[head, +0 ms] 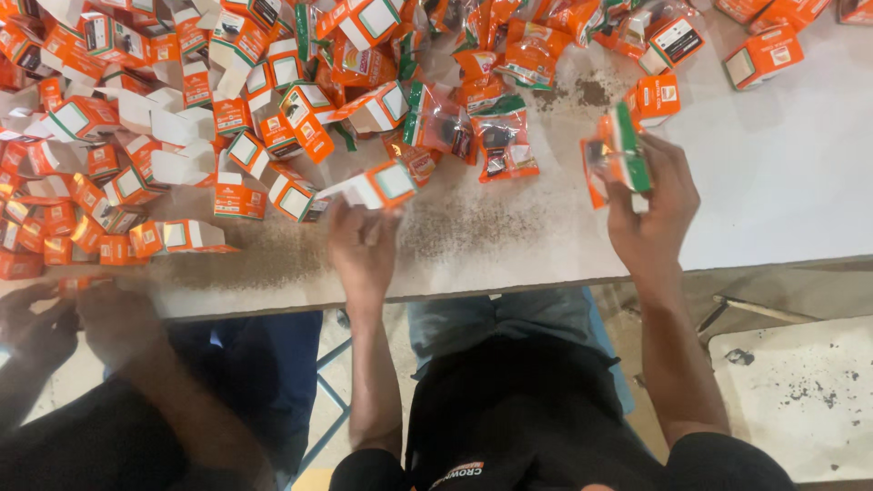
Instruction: The person picks small orange product boxes from a pile on the table, opens a small plastic bag, and inserts a box into it, pressing the bag closed, repeating this with one item at a time and occasionally gathering more boxes toward themselves. A second person at the left of the table handles boxes as well.
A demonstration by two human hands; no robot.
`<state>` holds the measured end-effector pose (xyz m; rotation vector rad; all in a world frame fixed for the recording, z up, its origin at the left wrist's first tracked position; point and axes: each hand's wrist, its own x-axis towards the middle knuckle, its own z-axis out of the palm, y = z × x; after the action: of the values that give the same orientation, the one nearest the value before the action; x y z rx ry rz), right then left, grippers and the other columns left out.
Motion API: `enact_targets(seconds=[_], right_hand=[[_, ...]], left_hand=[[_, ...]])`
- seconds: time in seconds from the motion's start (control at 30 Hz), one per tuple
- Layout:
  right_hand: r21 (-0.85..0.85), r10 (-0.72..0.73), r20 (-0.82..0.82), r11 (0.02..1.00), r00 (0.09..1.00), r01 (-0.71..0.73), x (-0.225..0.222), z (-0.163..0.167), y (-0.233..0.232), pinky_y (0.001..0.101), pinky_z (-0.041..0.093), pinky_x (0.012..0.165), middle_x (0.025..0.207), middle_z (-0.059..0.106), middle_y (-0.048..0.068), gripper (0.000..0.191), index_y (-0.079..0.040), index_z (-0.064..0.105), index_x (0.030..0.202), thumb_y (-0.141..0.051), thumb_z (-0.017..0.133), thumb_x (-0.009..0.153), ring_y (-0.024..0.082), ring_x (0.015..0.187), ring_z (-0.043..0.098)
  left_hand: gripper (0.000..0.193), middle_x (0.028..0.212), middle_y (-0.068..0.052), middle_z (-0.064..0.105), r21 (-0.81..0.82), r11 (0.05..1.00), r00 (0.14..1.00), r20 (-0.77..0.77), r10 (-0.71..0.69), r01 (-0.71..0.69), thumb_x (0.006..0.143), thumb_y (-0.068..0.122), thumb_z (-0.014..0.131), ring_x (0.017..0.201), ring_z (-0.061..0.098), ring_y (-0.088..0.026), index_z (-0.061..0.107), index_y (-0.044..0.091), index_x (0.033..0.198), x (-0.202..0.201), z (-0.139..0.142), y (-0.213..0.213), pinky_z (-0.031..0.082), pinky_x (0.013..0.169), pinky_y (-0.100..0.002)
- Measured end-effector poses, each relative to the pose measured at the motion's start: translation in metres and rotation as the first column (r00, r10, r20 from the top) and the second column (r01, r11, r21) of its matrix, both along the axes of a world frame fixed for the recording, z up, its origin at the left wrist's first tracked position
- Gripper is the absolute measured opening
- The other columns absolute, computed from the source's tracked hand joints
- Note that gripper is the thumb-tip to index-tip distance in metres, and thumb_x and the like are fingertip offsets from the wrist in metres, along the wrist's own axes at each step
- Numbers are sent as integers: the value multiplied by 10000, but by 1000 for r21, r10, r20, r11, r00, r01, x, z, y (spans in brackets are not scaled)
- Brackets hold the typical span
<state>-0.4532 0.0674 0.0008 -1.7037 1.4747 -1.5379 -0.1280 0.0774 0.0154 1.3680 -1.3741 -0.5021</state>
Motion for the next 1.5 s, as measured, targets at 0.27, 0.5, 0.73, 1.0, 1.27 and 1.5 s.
enact_targets(seconds=[0.27,0.5,0.73,1.0,1.27,1.5], right_hand=[[144,34,530,981,847,-129,29,-17,88,251,558,905,1214,655,96,328,-3,505,1342,-99,648,1062,98,1074,656],[-2,49,-287,999,957,-51,35,7,65,280,593,764,1259,697,135,394,-131,673,1278,-76,823,917,188,897,741],[299,309,-671,945,674,-136,45,53,56,447,547,735,1372,510,189,670,-157,685,1279,-422,870,692,319,930,652],[321,419,-746,907,518,-272,37,64,37,465,525,857,1435,478,195,527,-108,677,1177,-370,799,736,334,1133,613],[326,394,-766,919,508,-221,44,53,29,466,543,757,1317,556,169,247,-79,714,1016,-272,717,861,308,1053,651],[442,344,-594,895,727,-63,53,36,37,490,560,677,1160,679,79,298,-144,715,1180,-350,704,965,353,796,707]], left_hand=[[532,1289,-115,642,110,851,836,158,-525,513,834,123,863,1081,690,-318,580,120,1284,-78,-18,7,584,927,-432],[1005,1080,-17,700,296,710,659,267,-703,638,749,202,889,1030,695,-253,349,158,1596,-85,-32,0,430,1047,-457],[1174,1213,-58,685,250,733,694,238,-680,633,617,202,934,1109,666,-290,311,143,1610,-84,-38,-1,417,1094,-454],[1145,1202,-66,709,165,753,695,300,-654,638,608,228,950,1068,671,-286,343,146,1576,-84,-40,0,414,1056,-457],[1083,1179,-58,707,190,756,691,313,-651,626,670,227,913,1061,671,-269,339,134,1584,-86,-42,1,417,1051,-456],[1031,1280,-45,697,89,734,678,322,-660,673,654,195,925,1054,673,-226,414,173,1550,-85,-33,2,425,1035,-424]])
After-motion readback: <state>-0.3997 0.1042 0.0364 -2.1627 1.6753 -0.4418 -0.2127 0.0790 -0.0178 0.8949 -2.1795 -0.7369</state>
